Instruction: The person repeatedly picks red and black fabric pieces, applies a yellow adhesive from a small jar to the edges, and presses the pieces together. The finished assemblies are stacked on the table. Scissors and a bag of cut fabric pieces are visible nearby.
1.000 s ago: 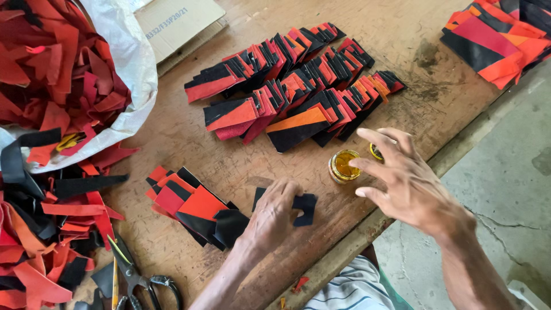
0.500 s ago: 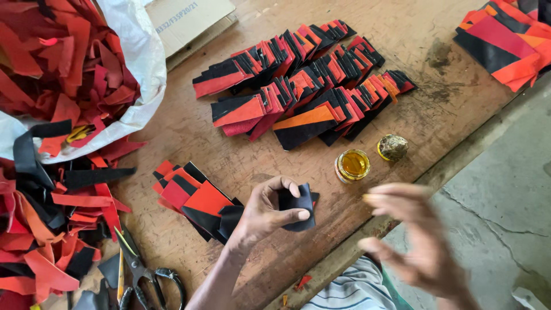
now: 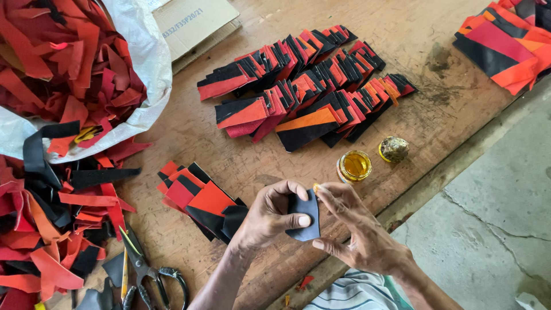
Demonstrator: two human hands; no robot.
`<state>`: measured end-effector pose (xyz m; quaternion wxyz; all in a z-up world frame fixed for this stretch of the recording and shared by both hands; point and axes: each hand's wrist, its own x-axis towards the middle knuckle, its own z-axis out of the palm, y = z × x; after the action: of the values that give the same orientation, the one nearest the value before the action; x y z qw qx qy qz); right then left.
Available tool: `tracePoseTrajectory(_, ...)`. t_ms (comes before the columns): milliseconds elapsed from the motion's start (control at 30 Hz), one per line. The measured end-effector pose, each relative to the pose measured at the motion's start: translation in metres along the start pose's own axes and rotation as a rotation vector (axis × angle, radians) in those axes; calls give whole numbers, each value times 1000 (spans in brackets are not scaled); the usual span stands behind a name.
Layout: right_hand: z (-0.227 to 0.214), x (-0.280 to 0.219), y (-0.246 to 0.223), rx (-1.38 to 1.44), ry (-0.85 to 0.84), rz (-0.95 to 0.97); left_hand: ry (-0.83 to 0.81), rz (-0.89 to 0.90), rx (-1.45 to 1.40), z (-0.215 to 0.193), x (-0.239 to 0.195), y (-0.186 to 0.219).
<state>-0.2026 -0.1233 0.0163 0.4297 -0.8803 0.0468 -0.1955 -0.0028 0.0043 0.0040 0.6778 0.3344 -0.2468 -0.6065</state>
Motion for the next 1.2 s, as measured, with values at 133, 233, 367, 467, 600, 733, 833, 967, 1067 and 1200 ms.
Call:
tracePoseTrajectory(133,3,-3,-2,-132,100,-125,58,31,-29,-2,-1,5)
tracePoseTrajectory(233,3,0,0,-223,177,-147,43,39,-36,-1,-1,5)
tracePoseTrajectory(367,6,3,2,-120,99,-173,28,13,-21,2,-2,4)
tracePoseTrajectory(467,11,1,-5,-111,81,-192,54,41,-125,0,-3,7)
tracePoseTrajectory(600,11,2,-9,-324,167,-205,65,97,-66,-3,-3,8)
tracePoseTrajectory(733,5,3,-13,-163,135,-142,37,55,-100,2,-1,6)
tracePoseTrajectory(833,5,6,-16,-186,129,-243,49,81,-106,0,-2,10)
tracePoseTrajectory(967,9,-2,-15,-146,199,-225,42,94,-103,-7,-3,8)
tracePoseTrajectory(1067,11,-4,-14,-84,56,-132,50,95,-91,-7,-1,7)
tracePoseTrajectory(1200,14,2,-16,-214,84,-318,56,108,-102,-10,-3,8)
